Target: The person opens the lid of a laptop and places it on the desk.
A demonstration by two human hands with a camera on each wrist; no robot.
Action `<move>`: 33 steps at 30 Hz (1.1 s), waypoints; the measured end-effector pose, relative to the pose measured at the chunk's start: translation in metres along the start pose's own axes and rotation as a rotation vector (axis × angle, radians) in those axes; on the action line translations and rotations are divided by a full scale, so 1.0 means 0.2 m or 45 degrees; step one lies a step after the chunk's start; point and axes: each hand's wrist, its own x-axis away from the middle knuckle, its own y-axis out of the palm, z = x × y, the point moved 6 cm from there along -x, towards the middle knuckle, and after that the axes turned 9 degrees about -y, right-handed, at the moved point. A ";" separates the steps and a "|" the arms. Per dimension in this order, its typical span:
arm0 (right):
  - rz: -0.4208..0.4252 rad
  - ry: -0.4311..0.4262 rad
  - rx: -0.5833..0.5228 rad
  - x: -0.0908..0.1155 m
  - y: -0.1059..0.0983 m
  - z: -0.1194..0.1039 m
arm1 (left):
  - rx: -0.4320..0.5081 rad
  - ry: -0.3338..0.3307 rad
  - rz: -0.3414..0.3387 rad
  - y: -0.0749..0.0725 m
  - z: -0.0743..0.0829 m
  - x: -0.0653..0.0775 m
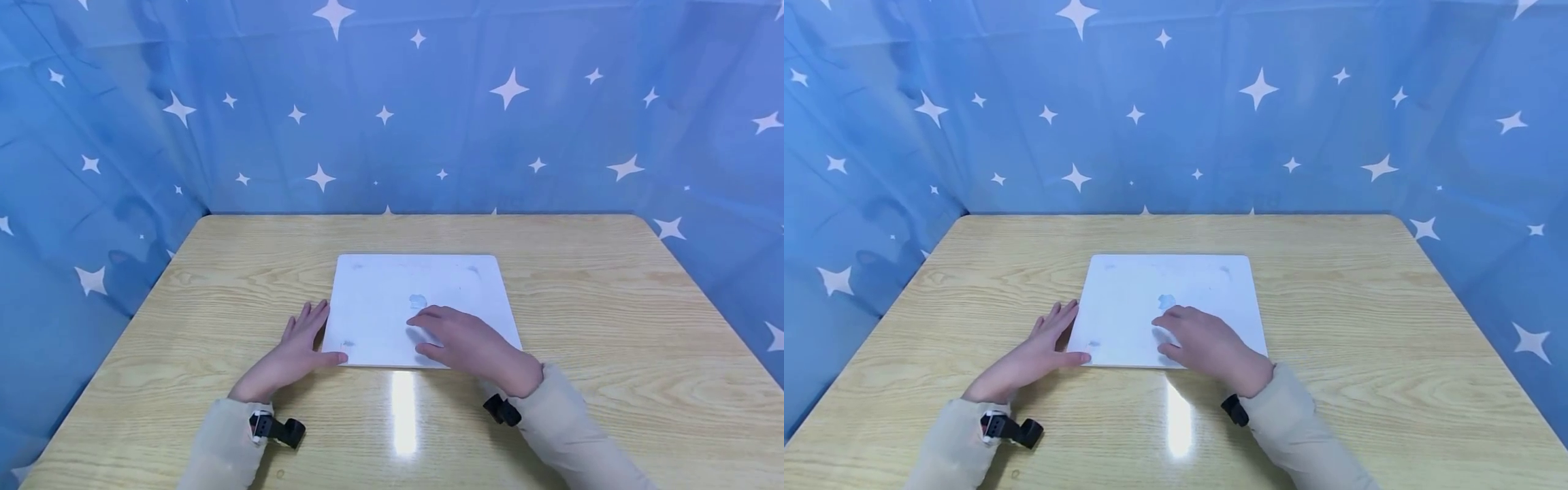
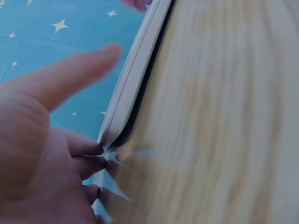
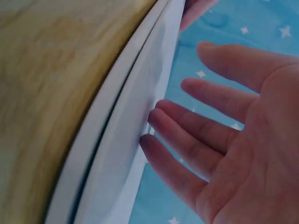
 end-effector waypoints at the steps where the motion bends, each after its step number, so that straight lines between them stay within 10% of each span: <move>1: -0.003 0.015 0.023 0.00 0.01 0.00 | -0.013 -0.002 -0.001 0.00 0.01 0.00; 33: 0.137 -0.084 0.363 -0.05 0.07 -0.12 | -0.208 -0.017 0.072 0.04 0.05 0.01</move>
